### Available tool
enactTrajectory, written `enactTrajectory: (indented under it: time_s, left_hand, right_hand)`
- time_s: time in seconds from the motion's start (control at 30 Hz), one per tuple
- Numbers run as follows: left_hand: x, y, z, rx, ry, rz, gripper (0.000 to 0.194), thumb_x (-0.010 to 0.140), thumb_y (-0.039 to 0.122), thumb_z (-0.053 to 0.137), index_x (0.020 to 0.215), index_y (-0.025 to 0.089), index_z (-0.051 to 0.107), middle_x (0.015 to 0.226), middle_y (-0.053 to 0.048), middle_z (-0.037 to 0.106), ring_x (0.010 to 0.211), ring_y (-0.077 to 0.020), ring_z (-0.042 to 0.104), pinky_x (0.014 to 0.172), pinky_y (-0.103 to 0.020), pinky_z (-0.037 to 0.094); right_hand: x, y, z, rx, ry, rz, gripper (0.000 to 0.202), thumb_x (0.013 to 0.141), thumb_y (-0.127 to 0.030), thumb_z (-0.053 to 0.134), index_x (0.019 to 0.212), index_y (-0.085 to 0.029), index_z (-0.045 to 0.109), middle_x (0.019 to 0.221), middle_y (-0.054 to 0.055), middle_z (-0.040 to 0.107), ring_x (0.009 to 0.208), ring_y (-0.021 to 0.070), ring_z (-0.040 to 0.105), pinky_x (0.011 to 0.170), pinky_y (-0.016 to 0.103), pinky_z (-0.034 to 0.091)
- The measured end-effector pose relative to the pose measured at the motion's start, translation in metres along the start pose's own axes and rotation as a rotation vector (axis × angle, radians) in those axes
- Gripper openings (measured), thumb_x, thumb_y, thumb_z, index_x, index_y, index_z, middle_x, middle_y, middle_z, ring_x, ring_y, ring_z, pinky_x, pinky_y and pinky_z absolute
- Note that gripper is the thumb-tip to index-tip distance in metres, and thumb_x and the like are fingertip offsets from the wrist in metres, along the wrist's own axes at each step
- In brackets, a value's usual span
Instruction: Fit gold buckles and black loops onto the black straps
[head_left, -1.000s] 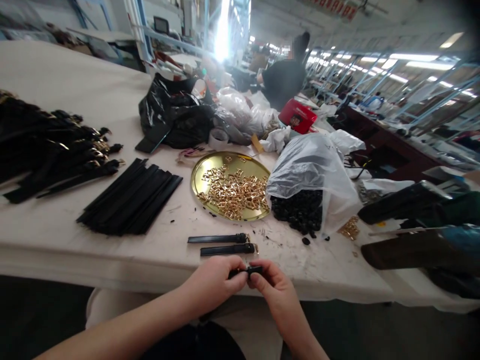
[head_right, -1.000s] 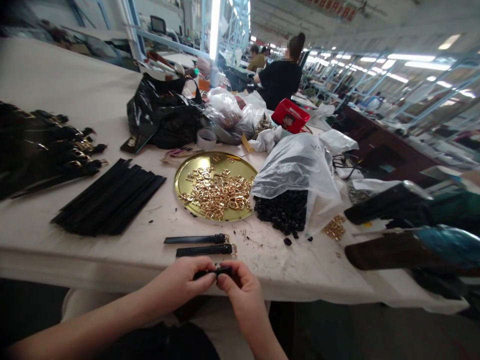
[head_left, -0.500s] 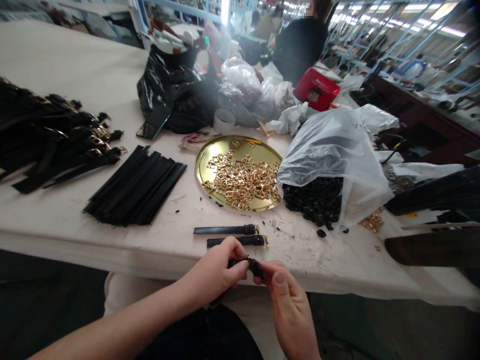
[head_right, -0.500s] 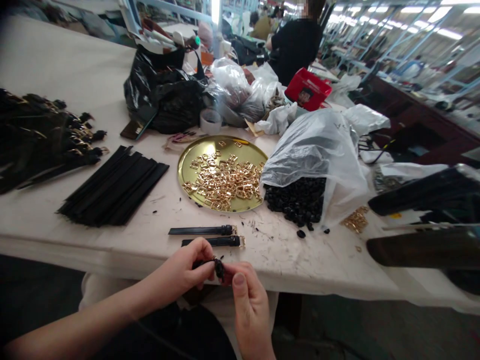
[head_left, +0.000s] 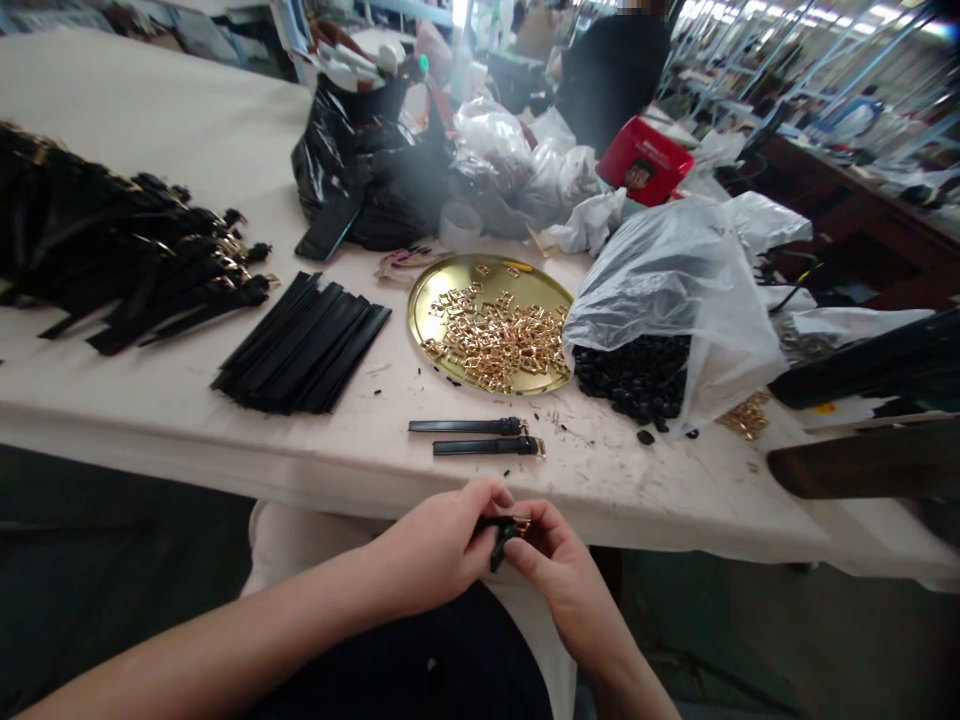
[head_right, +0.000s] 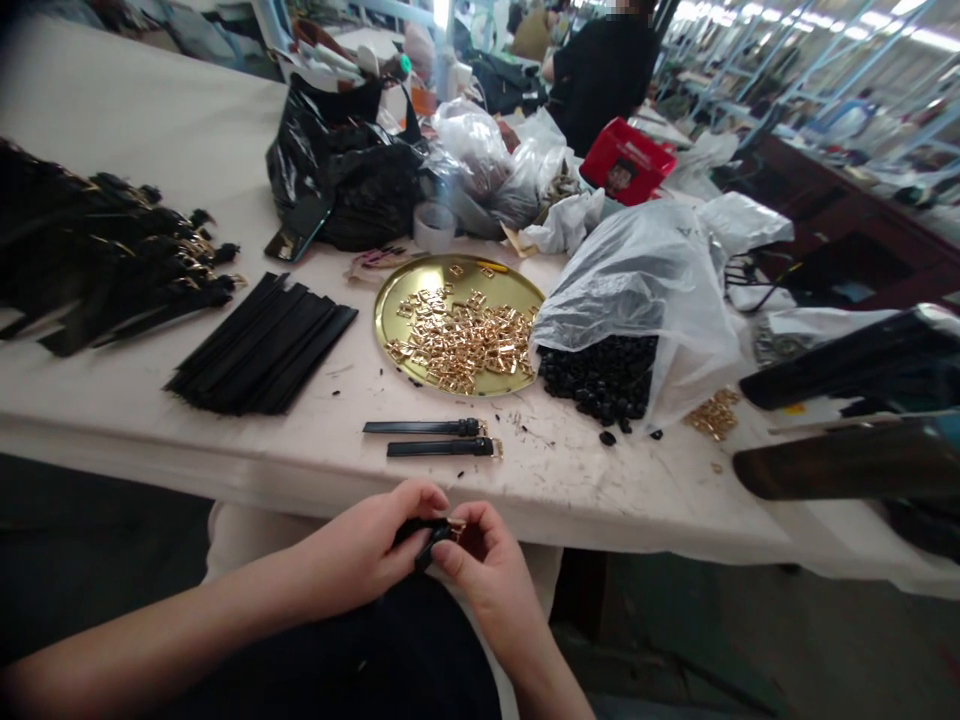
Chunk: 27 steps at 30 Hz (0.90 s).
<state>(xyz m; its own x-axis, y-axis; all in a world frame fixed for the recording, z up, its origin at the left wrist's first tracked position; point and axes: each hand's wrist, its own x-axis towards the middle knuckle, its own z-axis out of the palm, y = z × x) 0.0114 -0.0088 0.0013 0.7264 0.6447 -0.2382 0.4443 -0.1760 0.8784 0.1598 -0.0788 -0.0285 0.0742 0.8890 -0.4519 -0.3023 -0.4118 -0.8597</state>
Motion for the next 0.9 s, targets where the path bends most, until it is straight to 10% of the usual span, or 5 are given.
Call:
enactTrajectory:
  time_s: [0.53, 0.9]
  left_hand:
    - [-0.025, -0.008, -0.002, -0.045, -0.141, -0.135, 0.019, 0.077, 0.029, 0.048, 0.089, 0.018, 0.058, 0.08, 0.001, 0.064, 0.071, -0.0138, 0.056, 0.061, -0.02, 0.04]
    - [-0.023, -0.019, -0.009, 0.088, -0.248, -0.108, 0.021, 0.078, 0.025, 0.043, 0.085, 0.019, 0.062, 0.074, 0.001, 0.063, 0.066, -0.0129, 0.055, 0.056, -0.018, 0.036]
  right_hand:
    - [-0.021, 0.027, 0.01, -0.198, 0.255, -0.145, 0.025, 0.065, -0.034, 0.069, 0.077, -0.02, 0.053, 0.07, -0.002, 0.056, 0.064, 0.013, 0.053, 0.059, 0.025, 0.042]
    - [-0.02, 0.028, -0.003, -0.091, -0.054, 0.167, 0.025, 0.071, -0.038, 0.064, 0.088, -0.019, 0.064, 0.074, 0.001, 0.062, 0.06, 0.0122, 0.058, 0.061, 0.027, 0.046]
